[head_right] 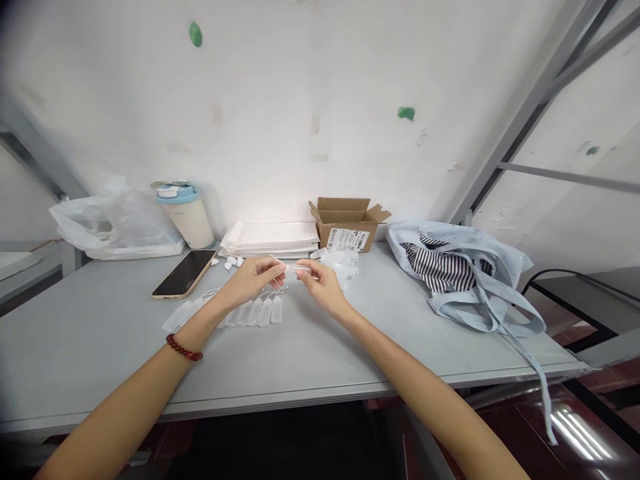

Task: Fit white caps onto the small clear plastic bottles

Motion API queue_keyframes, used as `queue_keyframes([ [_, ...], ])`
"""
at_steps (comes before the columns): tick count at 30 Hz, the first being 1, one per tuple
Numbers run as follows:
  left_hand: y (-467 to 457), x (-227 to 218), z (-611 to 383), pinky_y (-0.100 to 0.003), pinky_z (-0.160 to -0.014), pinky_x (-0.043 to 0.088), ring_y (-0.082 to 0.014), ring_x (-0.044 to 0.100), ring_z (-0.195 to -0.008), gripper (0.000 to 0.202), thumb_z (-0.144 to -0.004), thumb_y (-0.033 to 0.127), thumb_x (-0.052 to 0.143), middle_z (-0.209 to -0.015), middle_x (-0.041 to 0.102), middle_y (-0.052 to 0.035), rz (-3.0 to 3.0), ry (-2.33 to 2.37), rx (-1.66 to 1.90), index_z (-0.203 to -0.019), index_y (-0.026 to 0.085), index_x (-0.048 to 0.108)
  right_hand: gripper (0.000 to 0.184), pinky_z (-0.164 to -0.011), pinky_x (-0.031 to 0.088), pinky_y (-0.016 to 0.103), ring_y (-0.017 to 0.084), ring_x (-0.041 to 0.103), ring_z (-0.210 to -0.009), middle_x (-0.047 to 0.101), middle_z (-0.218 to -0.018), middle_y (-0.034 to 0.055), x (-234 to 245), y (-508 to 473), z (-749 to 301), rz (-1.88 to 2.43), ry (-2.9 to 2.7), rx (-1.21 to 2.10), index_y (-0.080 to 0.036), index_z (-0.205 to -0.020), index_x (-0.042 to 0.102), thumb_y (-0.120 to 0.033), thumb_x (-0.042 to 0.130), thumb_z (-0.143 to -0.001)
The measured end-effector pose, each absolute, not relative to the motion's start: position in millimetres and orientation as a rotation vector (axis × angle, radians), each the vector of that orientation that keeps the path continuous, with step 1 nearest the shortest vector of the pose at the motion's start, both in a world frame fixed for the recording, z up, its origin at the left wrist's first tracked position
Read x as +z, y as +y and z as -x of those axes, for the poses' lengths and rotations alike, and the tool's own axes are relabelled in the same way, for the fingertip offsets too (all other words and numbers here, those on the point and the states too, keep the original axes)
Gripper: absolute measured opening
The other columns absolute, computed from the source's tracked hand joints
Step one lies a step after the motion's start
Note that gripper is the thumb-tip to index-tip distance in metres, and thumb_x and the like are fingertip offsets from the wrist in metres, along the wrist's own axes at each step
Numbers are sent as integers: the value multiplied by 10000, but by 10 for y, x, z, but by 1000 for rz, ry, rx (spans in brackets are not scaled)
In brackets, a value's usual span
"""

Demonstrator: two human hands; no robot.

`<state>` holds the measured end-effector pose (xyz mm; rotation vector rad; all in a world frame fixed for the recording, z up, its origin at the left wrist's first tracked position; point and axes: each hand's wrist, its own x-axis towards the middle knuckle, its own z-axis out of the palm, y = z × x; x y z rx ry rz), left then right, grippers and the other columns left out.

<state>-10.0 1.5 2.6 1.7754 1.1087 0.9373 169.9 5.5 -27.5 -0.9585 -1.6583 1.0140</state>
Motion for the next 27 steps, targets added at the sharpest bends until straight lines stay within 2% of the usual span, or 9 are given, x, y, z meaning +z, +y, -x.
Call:
queue_keyframes([
  [6,40,-22,104,-253,-564,479,-135,591,-600,418,-829,515,446,-703,609,-35,-1789,1043,851,-682,145,573,290,-517,333,241,122,437,-595,537,-698,14,-265,15,-1700,994,-1706,854,-178,-996,628,-381,533,-812],
  [11,11,-25,87,-253,-611,465,-131,572,-575,424,-857,474,419,-559,552,0,-1847,1074,905,-572,168,493,297,-517,317,249,106,379,-545,474,-627,-6,-252,-4,-1714,985,-1793,777,-162,-914,622,-413,474,-855],
  [14,1,-21,88,-246,-606,451,-129,559,-566,403,-857,450,429,-542,541,6,-1919,1051,903,-573,170,489,312,-477,295,243,95,339,-504,399,-571,-29,-242,5,-1719,977,-1765,896,-167,-804,581,-456,471,-844],
  [18,-9,-23,86,-239,-583,425,-131,559,-581,345,-860,399,426,-610,579,-5,-2031,1071,892,-633,165,537,404,-407,239,233,72,265,-441,295,-523,-57,-234,29,-1710,945,-1598,1182,-199,-592,388,-530,526,-779],
  [22,-18,-32,67,-237,-590,409,-131,556,-594,290,-860,347,426,-638,593,-6,-2123,1106,905,-675,166,557,496,-390,154,224,51,181,-423,234,-501,-74,-231,40,-1700,944,-1443,1362,-211,-553,279,-555,594,-722],
  [27,-18,-38,42,-241,-613,386,-131,518,-596,264,-855,249,402,-625,578,0,-2285,1109,935,-644,176,544,518,-398,97,220,43,128,-422,183,-488,-87,-220,37,-1693,960,-1335,1488,-214,-552,263,-539,640,-694],
])
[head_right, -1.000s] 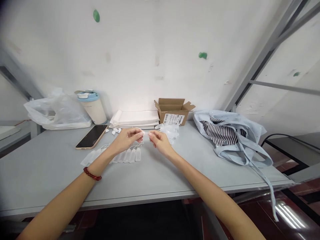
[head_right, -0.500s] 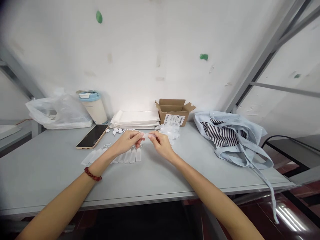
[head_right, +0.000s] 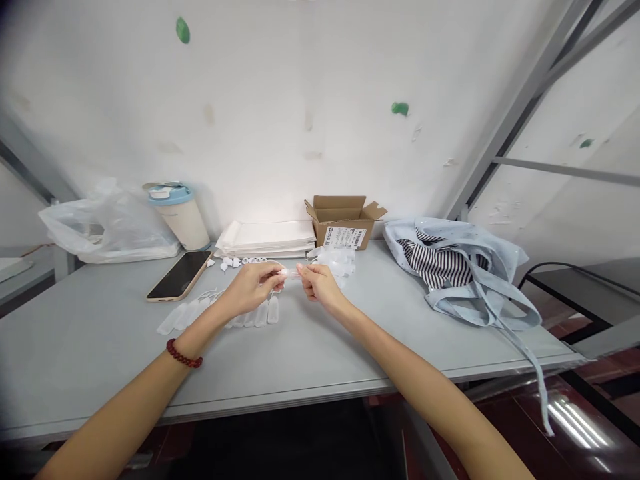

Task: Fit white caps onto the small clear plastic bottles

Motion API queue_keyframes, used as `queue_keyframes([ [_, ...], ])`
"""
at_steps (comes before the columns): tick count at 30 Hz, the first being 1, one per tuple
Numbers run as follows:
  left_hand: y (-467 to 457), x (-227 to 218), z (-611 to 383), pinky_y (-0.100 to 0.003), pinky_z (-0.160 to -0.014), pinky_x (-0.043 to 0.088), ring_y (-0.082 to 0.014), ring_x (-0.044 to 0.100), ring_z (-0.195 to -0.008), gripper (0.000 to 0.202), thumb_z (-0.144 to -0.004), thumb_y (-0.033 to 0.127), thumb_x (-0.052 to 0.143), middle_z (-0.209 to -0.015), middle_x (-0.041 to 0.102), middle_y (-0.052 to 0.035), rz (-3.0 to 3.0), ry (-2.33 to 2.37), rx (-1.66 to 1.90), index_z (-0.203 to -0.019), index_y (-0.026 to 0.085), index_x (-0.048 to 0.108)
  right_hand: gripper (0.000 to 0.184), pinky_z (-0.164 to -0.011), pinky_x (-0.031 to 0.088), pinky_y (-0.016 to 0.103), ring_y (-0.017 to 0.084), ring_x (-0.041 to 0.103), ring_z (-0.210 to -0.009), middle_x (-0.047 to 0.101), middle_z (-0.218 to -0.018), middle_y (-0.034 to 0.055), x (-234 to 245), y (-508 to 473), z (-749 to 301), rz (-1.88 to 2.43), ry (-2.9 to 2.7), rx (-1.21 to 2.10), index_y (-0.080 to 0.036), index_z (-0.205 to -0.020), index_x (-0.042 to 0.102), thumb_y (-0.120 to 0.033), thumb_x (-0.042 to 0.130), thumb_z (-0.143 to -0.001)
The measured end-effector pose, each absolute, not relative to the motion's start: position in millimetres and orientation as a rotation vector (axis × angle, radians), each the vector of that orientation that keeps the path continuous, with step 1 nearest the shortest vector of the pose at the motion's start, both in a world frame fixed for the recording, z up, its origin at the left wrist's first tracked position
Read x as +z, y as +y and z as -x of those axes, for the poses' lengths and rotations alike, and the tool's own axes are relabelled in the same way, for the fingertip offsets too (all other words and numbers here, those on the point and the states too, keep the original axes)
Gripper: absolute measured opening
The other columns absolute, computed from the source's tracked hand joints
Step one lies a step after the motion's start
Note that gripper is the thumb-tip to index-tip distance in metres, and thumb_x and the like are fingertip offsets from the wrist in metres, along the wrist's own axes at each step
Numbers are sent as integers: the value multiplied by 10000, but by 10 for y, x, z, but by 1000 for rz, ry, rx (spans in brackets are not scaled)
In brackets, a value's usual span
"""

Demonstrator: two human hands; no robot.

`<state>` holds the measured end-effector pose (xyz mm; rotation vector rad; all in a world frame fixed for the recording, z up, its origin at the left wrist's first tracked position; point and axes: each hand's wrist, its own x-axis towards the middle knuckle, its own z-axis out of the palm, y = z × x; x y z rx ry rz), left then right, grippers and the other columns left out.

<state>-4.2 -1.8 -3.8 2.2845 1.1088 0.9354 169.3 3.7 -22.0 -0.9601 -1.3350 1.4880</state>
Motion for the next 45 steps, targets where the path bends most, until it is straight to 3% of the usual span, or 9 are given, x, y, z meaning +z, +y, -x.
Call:
queue_keyframes([
  [6,6,-97,46,-257,-632,366,-151,508,-639,229,-861,182,378,-683,582,-22,-2519,1117,963,-715,180,555,454,-406,72,224,41,98,-411,140,-484,-100,-208,42,-1710,998,-1277,1596,-210,-573,322,-503,644,-704],
  [11,34,-141,57,-277,-656,388,-177,539,-703,226,-897,260,377,-764,606,-54,-2562,1190,941,-808,179,569,410,-399,107,221,46,129,-411,164,-488,-96,-231,55,-1703,1052,-1263,1557,-193,-592,404,-516,626,-714],
  [14,81,-157,105,-282,-665,409,-188,570,-727,194,-874,307,436,-796,630,-57,-2480,1310,909,-877,178,582,451,-407,204,234,66,237,-417,259,-482,-66,-280,77,-1688,1045,-1367,1304,-202,-544,349,-529,581,-749],
  [16,121,-161,159,-292,-678,415,-199,588,-744,212,-865,309,444,-814,647,-56,-2448,1412,890,-955,179,585,406,-445,269,245,90,322,-455,360,-496,-37,-304,99,-1702,1050,-1484,1043,-188,-569,431,-515,537,-786],
  [19,181,-151,260,-308,-675,413,-215,600,-736,286,-866,304,423,-814,662,-53,-2412,1567,851,-1078,175,565,294,-528,338,254,127,433,-561,520,-618,-1,-306,162,-1784,1101,-1566,690,-171,-802,606,-447,507,-818],
  [23,265,-130,422,-321,-702,418,-240,608,-796,329,-855,299,420,-795,675,-63,-2378,1725,780,-1116,155,560,294,-649,399,275,170,533,-757,634,-883,55,-284,329,-1995,1126,-1513,382,-170,-966,631,-375,459,-845],
  [38,599,-290,1041,-349,-849,437,-278,602,-978,351,-806,163,387,-1027,674,-158,-2326,2034,626,-1025,106,655,353,-884,386,432,259,525,-980,642,-1044,110,-471,713,-2350,1333,-1641,70,-165,-1105,634,-341,487,-837],
  [42,597,-278,1079,-322,-892,428,-266,592,-1029,380,-782,110,395,-1076,666,-143,-2301,2104,590,-1049,105,665,309,-906,376,433,258,489,-1035,604,-1083,116,-407,625,-2257,1295,-1604,-114,-172,-1067,613,-341,470,-853],
  [45,610,-282,1103,-298,-903,427,-251,602,-1021,408,-756,82,417,-1060,674,-132,-2249,2169,572,-1087,105,655,222,-851,402,391,232,511,-946,607,-978,104,-352,481,-2100,1187,-1648,-138,-168,-960,596,-313,462,-857],
])
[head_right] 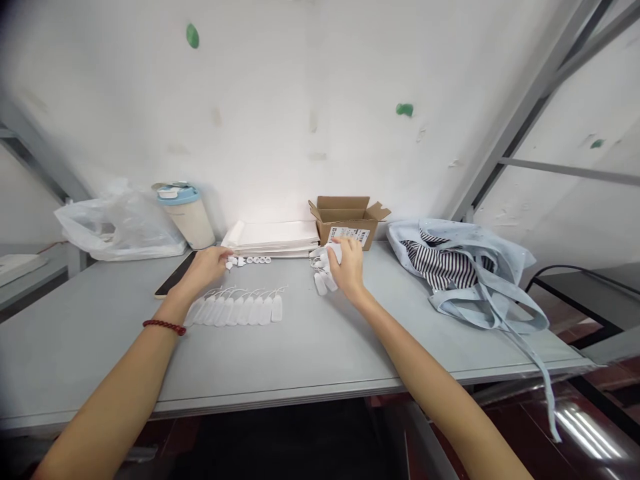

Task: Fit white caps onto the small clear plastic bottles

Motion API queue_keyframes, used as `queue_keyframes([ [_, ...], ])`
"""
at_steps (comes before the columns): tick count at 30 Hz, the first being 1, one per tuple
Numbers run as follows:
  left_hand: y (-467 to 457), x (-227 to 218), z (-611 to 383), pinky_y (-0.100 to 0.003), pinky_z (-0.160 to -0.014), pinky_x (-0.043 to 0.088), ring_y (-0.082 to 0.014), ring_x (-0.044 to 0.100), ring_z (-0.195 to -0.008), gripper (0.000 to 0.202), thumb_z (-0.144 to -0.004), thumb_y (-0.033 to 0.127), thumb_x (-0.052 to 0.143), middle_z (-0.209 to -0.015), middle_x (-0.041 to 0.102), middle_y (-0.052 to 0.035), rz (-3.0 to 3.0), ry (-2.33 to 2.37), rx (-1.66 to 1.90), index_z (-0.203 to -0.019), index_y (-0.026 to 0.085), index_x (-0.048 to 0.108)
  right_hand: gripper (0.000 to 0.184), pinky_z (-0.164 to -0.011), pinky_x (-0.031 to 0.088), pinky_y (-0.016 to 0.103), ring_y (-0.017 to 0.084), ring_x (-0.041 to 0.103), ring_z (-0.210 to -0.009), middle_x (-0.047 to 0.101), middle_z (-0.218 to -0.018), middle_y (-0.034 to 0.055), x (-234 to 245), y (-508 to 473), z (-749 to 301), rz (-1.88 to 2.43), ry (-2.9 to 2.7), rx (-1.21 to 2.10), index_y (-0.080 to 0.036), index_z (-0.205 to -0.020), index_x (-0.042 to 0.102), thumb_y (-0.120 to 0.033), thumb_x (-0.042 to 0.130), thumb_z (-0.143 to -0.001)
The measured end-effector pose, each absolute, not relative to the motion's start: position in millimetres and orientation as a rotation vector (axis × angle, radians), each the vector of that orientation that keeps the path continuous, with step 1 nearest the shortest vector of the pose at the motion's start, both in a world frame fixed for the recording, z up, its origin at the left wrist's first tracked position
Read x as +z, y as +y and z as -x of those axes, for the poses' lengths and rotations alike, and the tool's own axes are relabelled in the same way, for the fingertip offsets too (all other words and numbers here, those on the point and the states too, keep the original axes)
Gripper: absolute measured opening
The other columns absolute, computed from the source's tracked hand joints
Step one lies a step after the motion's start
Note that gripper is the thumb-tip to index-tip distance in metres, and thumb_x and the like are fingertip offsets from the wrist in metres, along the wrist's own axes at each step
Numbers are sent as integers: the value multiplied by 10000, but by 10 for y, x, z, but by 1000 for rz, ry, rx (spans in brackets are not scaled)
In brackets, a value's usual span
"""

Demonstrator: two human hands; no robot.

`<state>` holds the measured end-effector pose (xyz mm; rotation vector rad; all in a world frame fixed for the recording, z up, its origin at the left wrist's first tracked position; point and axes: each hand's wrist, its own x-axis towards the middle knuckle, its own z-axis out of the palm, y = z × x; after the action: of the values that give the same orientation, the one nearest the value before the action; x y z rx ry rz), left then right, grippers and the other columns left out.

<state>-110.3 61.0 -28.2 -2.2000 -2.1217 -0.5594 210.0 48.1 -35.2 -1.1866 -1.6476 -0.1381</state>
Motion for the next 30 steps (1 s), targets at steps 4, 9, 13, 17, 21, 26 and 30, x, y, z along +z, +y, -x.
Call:
queue_keyframes([
  [4,611,-295,1112,-294,-883,439,-251,610,-1003,394,-737,85,453,-1024,686,-117,2202,-2191,-530,-1061,128,673,157,-642,399,272,154,508,-697,590,-773,47,-359,242,-1832,1097,-1868,130,-177,-768,540,-275,455,-857],
  [9,581,-293,1074,-289,-816,460,-240,635,-882,305,-725,158,533,-908,695,-103,2274,-2268,-483,-970,149,713,229,-512,280,235,96,400,-503,508,-552,-17,-421,-5,-1586,1244,-2113,387,-179,-623,458,-269,469,-834],
  [13,549,-268,1019,-279,-778,459,-242,632,-853,302,-688,146,566,-862,702,-109,2356,-2247,-484,-943,130,727,201,-499,258,224,83,383,-482,488,-526,-31,-410,-116,-1522,1273,-2211,493,-174,-643,472,-272,489,-818],
  [17,523,-229,968,-273,-746,456,-248,630,-834,263,-658,148,576,-823,708,-104,2381,-2202,-438,-864,118,737,171,-516,268,220,86,421,-506,526,-563,-33,-405,-151,-1487,1267,-2283,581,-171,-781,523,-339,524,-814],
  [21,499,-197,933,-267,-694,446,-233,629,-774,196,-639,131,541,-748,692,-97,2418,-2182,-356,-733,135,714,221,-511,260,222,89,414,-523,512,-586,-29,-426,-148,-1442,1331,-2302,593,-168,-763,513,-385,552,-784],
  [26,475,-193,908,-275,-629,422,-236,613,-705,166,-604,116,512,-680,666,-111,2411,-2216,-370,-648,134,671,218,-507,269,221,88,411,-530,511,-603,-22,-411,-132,-1433,1446,-2265,622,-173,-689,493,-371,569,-737],
  [30,487,-215,909,-276,-593,396,-226,593,-664,100,-589,142,527,-627,643,-96,2403,-2262,-538,-564,148,624,219,-500,269,223,94,430,-531,539,-596,-9,-395,-110,-1452,1514,-2260,652,-170,-632,499,-364,572,-706],
])
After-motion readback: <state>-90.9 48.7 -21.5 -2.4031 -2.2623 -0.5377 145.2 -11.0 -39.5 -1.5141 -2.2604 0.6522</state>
